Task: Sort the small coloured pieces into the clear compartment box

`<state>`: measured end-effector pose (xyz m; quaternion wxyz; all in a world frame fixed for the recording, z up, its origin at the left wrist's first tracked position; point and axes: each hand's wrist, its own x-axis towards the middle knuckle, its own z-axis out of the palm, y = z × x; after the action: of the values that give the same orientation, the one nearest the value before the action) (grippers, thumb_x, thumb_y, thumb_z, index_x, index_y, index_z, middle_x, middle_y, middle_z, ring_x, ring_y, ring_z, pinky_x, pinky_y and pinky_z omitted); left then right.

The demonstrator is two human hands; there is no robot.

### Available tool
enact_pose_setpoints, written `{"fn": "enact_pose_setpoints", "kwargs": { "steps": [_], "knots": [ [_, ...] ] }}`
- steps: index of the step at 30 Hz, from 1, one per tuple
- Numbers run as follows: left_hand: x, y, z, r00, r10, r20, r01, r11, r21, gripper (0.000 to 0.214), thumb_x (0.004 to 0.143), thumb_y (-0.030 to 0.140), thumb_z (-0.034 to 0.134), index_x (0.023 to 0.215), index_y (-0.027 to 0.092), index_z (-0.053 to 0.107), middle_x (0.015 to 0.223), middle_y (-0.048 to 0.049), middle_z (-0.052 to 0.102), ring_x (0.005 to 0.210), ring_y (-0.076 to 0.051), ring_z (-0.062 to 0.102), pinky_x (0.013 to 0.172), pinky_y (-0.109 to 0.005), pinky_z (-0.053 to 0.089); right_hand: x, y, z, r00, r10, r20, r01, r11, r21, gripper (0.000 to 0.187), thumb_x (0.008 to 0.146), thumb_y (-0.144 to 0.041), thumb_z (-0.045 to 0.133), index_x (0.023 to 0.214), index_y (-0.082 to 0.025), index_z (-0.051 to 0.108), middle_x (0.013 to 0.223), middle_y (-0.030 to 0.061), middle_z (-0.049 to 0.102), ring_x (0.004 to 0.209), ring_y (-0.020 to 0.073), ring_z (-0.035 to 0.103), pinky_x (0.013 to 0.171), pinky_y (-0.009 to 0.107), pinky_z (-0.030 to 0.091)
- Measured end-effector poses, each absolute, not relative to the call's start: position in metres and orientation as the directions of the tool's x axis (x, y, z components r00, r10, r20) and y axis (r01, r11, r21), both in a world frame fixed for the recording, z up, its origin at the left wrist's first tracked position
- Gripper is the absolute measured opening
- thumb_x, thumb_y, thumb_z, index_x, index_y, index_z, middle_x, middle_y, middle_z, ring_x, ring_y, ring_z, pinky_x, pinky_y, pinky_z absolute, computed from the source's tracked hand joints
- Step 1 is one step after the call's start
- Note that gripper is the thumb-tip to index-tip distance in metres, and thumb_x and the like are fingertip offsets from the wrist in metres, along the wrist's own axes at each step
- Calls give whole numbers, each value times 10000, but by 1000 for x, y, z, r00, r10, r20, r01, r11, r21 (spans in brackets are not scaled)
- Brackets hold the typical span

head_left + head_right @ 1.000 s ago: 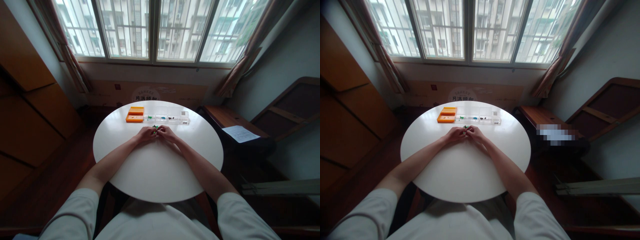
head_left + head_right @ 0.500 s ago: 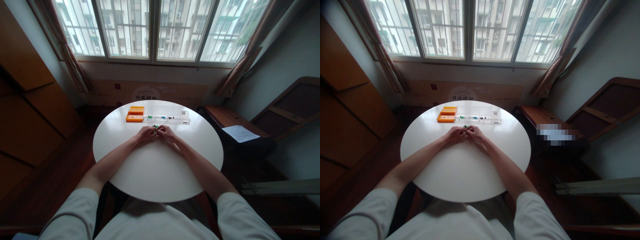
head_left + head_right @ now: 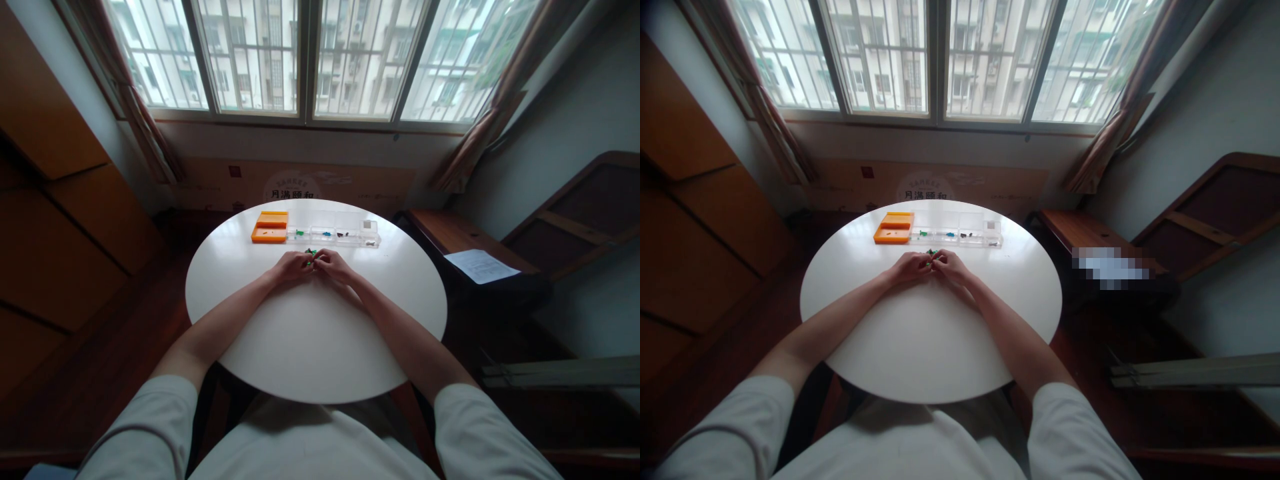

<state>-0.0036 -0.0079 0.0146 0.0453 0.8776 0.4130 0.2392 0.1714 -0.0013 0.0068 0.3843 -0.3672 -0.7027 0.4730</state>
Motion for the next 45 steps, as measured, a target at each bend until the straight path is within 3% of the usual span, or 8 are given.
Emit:
{"fn": "enact_pose_setpoints", "kwargs": {
  "steps": [45],
  "knots": [
    [-3, -8, 15, 552, 748, 368, 730, -647, 220, 243, 793, 335, 446, 752, 184, 631, 675, -14, 619, 594, -124, 537, 549, -214, 314, 171, -2, 7, -435, 880, 190, 142, 275, -951, 141, 719, -258, 584, 804, -148, 556, 628, -2, 621, 566, 106, 563, 553, 221, 439]
  ]
}}
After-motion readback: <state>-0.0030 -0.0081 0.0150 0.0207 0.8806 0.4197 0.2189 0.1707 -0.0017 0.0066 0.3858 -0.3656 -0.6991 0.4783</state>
